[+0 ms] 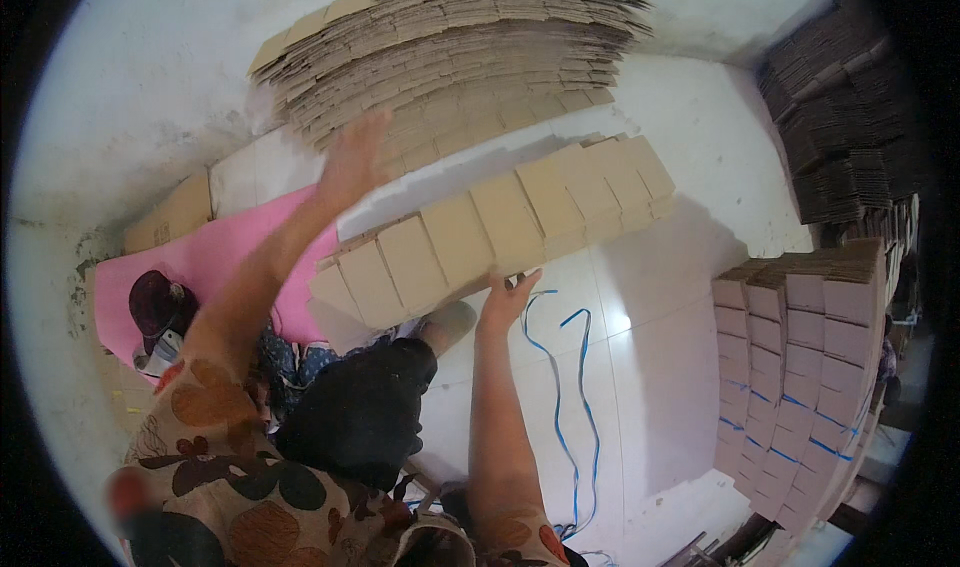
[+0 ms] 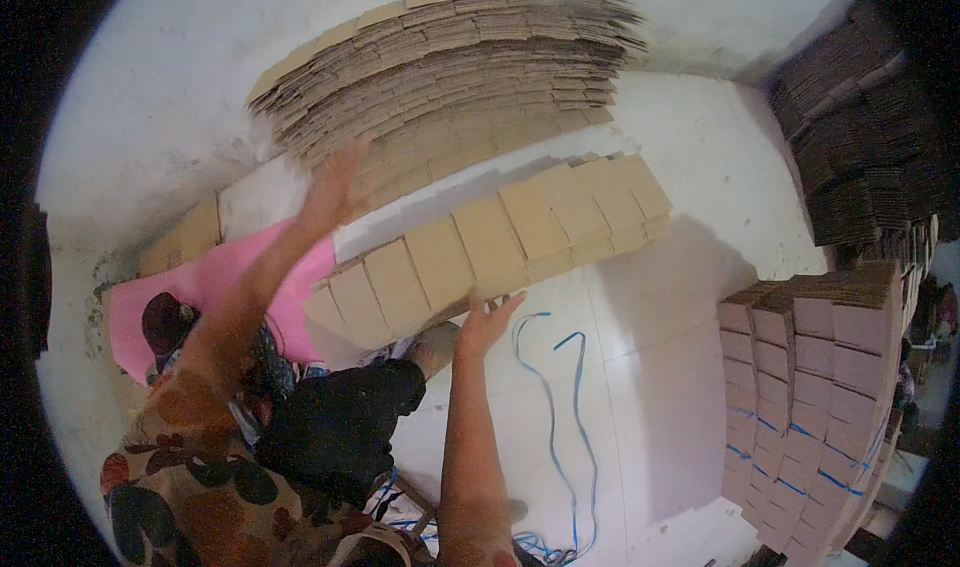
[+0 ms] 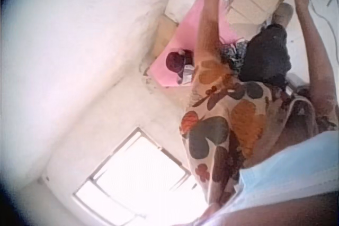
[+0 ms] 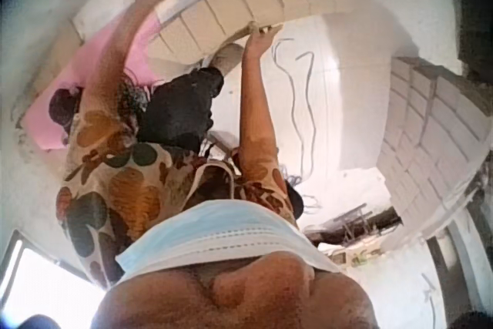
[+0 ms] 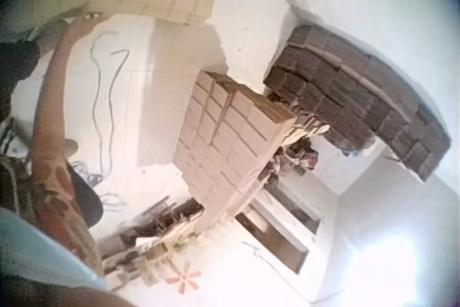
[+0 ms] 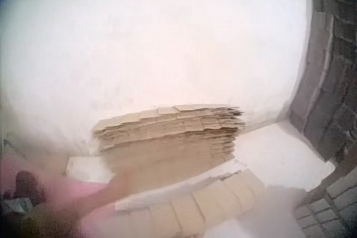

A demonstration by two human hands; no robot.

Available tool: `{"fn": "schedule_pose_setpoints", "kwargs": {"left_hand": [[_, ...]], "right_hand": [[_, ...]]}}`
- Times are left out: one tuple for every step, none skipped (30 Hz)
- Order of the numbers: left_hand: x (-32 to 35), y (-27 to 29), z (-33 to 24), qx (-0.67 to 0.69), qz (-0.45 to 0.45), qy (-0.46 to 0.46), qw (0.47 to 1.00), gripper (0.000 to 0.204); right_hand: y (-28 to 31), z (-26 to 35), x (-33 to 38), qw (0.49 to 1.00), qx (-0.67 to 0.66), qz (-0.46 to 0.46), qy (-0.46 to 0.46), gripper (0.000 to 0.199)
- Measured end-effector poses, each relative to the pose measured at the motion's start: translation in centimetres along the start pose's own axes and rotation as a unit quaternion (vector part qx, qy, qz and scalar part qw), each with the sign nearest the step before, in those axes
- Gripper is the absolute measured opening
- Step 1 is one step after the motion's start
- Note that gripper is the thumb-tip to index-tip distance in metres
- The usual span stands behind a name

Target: The person gathers flat cardboard sheets, stacks them, and secures the stack with blue plastic straps. They use scissors to cut the straps and place the finished bundles aside.

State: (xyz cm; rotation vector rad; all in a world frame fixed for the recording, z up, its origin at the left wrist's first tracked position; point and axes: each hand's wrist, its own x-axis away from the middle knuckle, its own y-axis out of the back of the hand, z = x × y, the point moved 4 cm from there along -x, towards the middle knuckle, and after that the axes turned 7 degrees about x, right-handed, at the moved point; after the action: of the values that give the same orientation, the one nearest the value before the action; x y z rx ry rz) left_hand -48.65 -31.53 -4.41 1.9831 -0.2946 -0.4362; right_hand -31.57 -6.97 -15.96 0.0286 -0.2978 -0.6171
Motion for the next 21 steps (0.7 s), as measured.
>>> {"fn": "schedule_pose_setpoints", "kwargs": {"left_hand": [[-2.9,2.1,-0.7,-0.069,-0.056,0.023,0.996,0.092],[-5.5,4.4,-1.4,-0.110,-0.106,-0.015,0.988,0.093],[-7.7,6.0,-1.6,-0.152,-0.155,-0.053,0.975,0.093],[-9.3,7.5,-0.8,-0.194,-0.191,-0.077,0.959,0.087],[-11.1,7.5,-0.6,-0.220,-0.232,-0.105,0.942,0.082],[-12.2,7.8,-0.6,-0.246,-0.200,-0.080,0.945,0.089],[-13.4,7.4,-1.0,-0.263,-0.170,-0.058,0.948,0.097],[-14.4,7.0,-1.1,-0.281,-0.140,-0.035,0.949,0.104],[-15.5,6.3,-1.4,-0.288,-0.125,-0.030,0.949,0.105],[-16.5,5.7,-1.7,-0.296,-0.110,-0.027,0.948,0.105],[-17.4,5.3,-1.7,-0.305,-0.095,-0.023,0.947,0.105],[-17.6,5.1,-1.3,-0.336,-0.108,-0.024,0.935,0.101],[-17.8,5.0,-0.7,-0.367,-0.121,-0.025,0.922,0.098],[-18.0,5.0,-0.2,-0.398,-0.134,-0.027,0.907,0.095],[-18.3,5.2,-0.1,-0.388,-0.168,-0.050,0.905,0.086],[-18.6,5.6,0.1,-0.377,-0.202,-0.073,0.901,0.078],[-18.8,6.1,0.3,-0.365,-0.235,-0.096,0.895,0.071],[-19.7,6.5,0.7,-0.319,-0.156,-0.057,0.933,0.075],[-20.6,7.5,0.9,-0.272,-0.075,-0.018,0.959,0.080],[-21.1,8.0,1.2,-0.223,0.007,0.023,0.975,0.086],[-21.4,8.7,1.2,-0.233,-0.028,0.009,0.972,0.083]], "right_hand": [[0.5,-0.5,0.4,0.999,-0.006,-0.020,-0.047,0.086],[0.6,-0.8,0.9,0.995,-0.014,-0.035,-0.092,0.086],[0.4,-1.1,1.5,0.995,-0.015,-0.035,-0.094,0.085],[-0.4,-1.5,2.4,0.995,-0.019,-0.025,-0.099,0.084],[-0.3,-1.8,2.5,0.995,-0.014,-0.029,-0.097,0.082],[-0.7,-1.5,3.0,0.993,-0.020,-0.023,-0.113,0.081],[-0.5,-0.7,3.2,0.992,-0.022,-0.024,-0.124,0.080],[-0.4,-0.5,3.3,0.990,-0.023,-0.024,-0.137,0.079],[0.1,-1.4,2.9,0.991,-0.030,-0.026,-0.130,0.079],[0.5,-2.6,2.6,0.991,-0.037,-0.028,-0.124,0.080],[0.9,-3.7,2.3,0.992,-0.044,-0.030,-0.117,0.080],[0.9,-3.7,2.4,0.991,-0.047,-0.020,-0.120,0.078],[1.1,-3.6,2.4,0.991,-0.050,-0.009,-0.122,0.076],[1.2,-3.6,2.4,0.991,-0.053,0.002,-0.125,0.074],[1.4,-3.2,2.3,0.991,-0.058,0.006,-0.124,0.073],[1.5,-2.9,2.1,0.990,-0.063,0.010,-0.123,0.071],[1.7,-2.6,2.0,0.990,-0.068,0.015,-0.122,0.069],[2.0,-2.1,1.8,0.991,-0.064,0.007,-0.119,0.065],[2.3,-2.0,1.7,0.990,-0.076,0.010,-0.116,0.064],[2.6,-1.9,1.6,0.990,-0.088,0.012,-0.113,0.063],[2.8,-1.7,1.6,0.989,-0.099,0.013,-0.108,0.062]]}}
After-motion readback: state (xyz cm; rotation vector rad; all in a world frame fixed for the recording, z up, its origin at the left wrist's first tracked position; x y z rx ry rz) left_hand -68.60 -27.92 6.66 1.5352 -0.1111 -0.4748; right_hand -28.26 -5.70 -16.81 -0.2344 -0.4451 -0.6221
